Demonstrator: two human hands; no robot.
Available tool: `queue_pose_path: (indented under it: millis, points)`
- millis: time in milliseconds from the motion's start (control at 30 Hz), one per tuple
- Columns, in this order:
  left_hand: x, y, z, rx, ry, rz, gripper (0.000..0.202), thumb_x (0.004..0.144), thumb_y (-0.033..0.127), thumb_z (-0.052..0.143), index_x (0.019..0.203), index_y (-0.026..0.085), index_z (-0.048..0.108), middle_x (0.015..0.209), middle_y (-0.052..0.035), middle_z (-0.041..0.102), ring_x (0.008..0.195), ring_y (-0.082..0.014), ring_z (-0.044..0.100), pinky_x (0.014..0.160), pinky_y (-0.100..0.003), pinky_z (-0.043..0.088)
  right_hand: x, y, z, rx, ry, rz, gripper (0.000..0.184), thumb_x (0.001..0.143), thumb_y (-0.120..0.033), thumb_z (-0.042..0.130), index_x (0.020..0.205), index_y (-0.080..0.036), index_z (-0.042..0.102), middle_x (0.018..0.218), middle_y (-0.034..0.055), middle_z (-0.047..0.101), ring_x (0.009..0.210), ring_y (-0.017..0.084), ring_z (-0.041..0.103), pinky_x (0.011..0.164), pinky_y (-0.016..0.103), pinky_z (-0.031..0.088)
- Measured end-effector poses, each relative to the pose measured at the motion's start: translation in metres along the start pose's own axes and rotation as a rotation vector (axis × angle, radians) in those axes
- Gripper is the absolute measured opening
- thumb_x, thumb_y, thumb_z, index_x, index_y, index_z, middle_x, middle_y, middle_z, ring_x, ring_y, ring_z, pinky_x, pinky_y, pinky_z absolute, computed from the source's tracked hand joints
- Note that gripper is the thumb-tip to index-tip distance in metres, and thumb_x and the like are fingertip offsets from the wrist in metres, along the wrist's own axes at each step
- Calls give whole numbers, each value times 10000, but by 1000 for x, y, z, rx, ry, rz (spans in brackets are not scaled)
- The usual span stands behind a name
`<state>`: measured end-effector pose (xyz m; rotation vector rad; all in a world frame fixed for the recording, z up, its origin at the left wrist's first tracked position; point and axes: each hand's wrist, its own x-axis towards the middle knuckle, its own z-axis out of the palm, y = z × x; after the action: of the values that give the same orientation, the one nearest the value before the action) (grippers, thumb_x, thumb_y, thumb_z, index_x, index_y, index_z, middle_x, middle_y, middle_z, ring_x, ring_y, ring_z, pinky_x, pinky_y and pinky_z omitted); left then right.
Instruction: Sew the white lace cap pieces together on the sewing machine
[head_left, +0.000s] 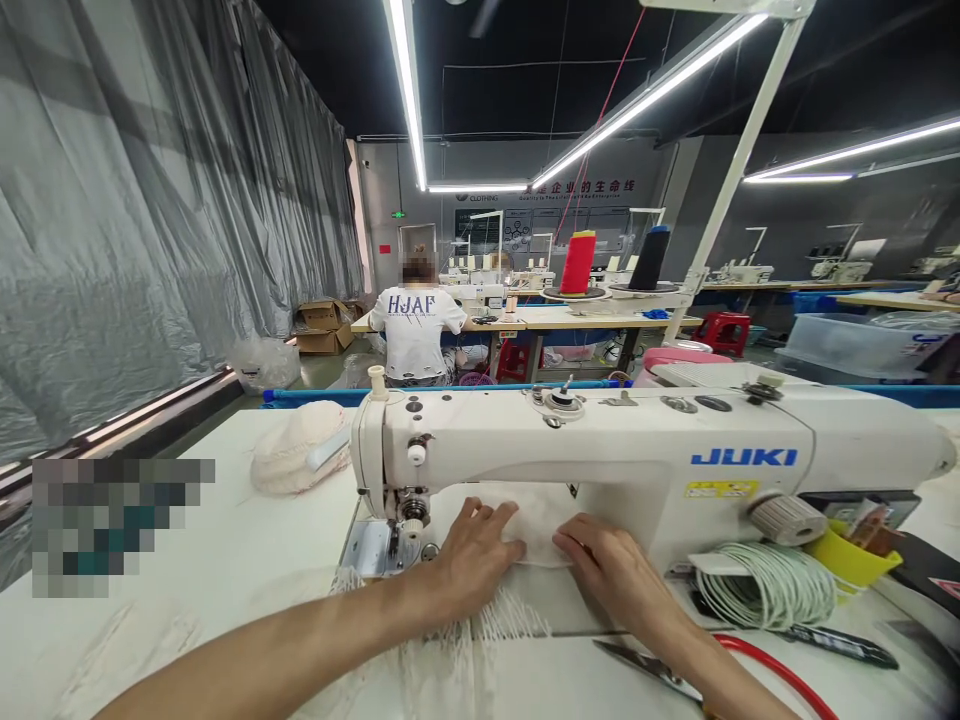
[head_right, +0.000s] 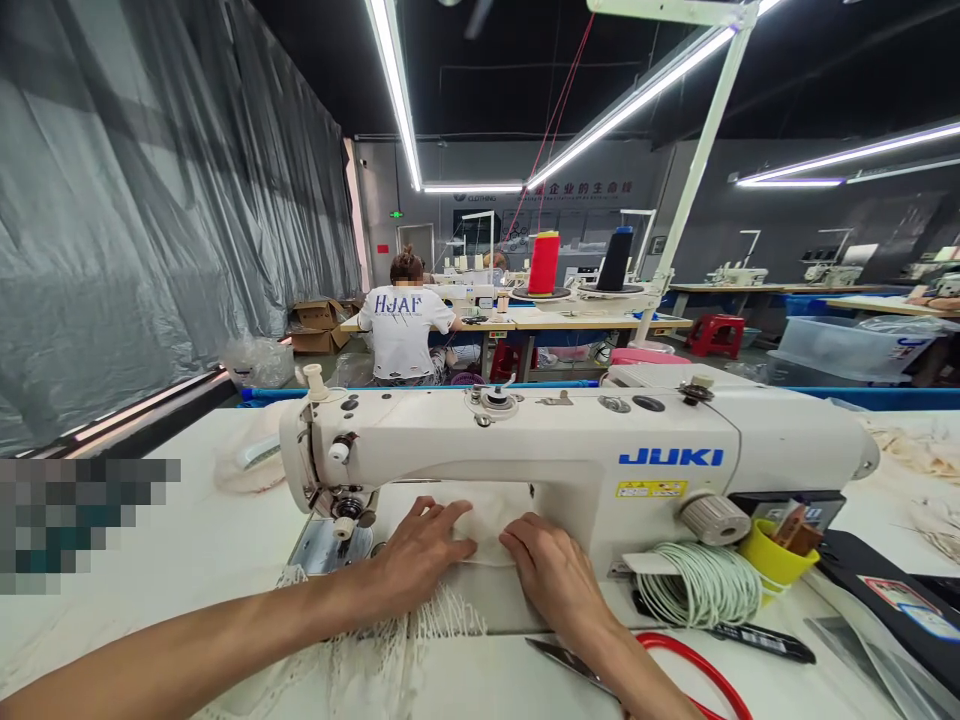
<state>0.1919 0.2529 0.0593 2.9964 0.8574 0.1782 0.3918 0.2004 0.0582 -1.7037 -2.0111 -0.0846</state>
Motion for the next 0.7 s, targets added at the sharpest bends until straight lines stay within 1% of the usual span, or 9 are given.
queue_pose_path:
  millis: [167,267,367,433,500,567,633,667,700]
  points:
    - [1,1,-1,-30,-52,-44,572,693,-29,424,1195,230,514,1461,-102,232,1253,-311,354,1069,-523,176,0,-1,-14,120,48,42,345,891,-375,369,716,-218,622,704,37,690,580,175,616,545,255,455]
    - [1,2,-5,-33,-73,-60,531,734,-3,422,1199,235,521,1446,-123,247,1236,-320,373,1053,-527,193,0,-6,-20,144,84,46,343,879,-395,402,677,-219,617,646,19,673,514,163,587,506,250,432]
    - [2,4,-7,-15,-44,-53,451,784,33,398,1160,230,552,1400,-136,305,1207,-297,402,1044,-514,203,-2,-12,-25,159,126,47,321,876,-394,414,679,-221,601,594,1,645,446,145,549,462,243,416]
    - [4,5,-9,0,-46,-32,389,792,57,414,1104,216,582,1289,-136,419,1152,-271,447,1039,-494,213,-6,-14,-32,173,169,55,307,898,-383,378,731,-225,582,571,-12,632,438,140,556,459,235,431]
    - [7,6,-11,6,-62,-16,309,789,87,452,1029,201,609,1123,-118,516,1061,-250,498,1028,-480,228,-13,-14,-46,181,238,66,282,912,-382,354,799,-233,565,610,-10,649,489,147,596,502,240,468]
    - [11,7,-13,3,-68,-18,233,795,118,475,958,190,625,1007,-100,550,994,-241,522,1019,-474,231,-25,-11,-67,171,362,28,237,899,-397,391,878,-252,577,739,13,687,619,176,647,598,274,508]
    - [16,6,-15,-10,-67,-38,178,821,159,479,901,177,637,962,-95,564,971,-241,531,1016,-469,231,-40,-6,-91,166,489,-72,180,869,-387,468,945,-295,602,884,27,697,771,213,664,710,323,525]
    - [18,6,-17,-23,-65,-53,165,833,187,485,876,170,643,949,-95,571,968,-244,535,1017,-469,231,-48,-4,-103,181,523,-119,157,858,-362,497,959,-323,611,929,26,693,842,228,659,767,345,523]
    - [20,6,-19,-40,-62,-70,163,839,218,496,856,162,648,945,-99,578,967,-250,540,1017,-472,232,-57,-3,-113,208,539,-169,136,849,-342,518,941,-349,618,929,24,690,869,233,656,778,346,528]
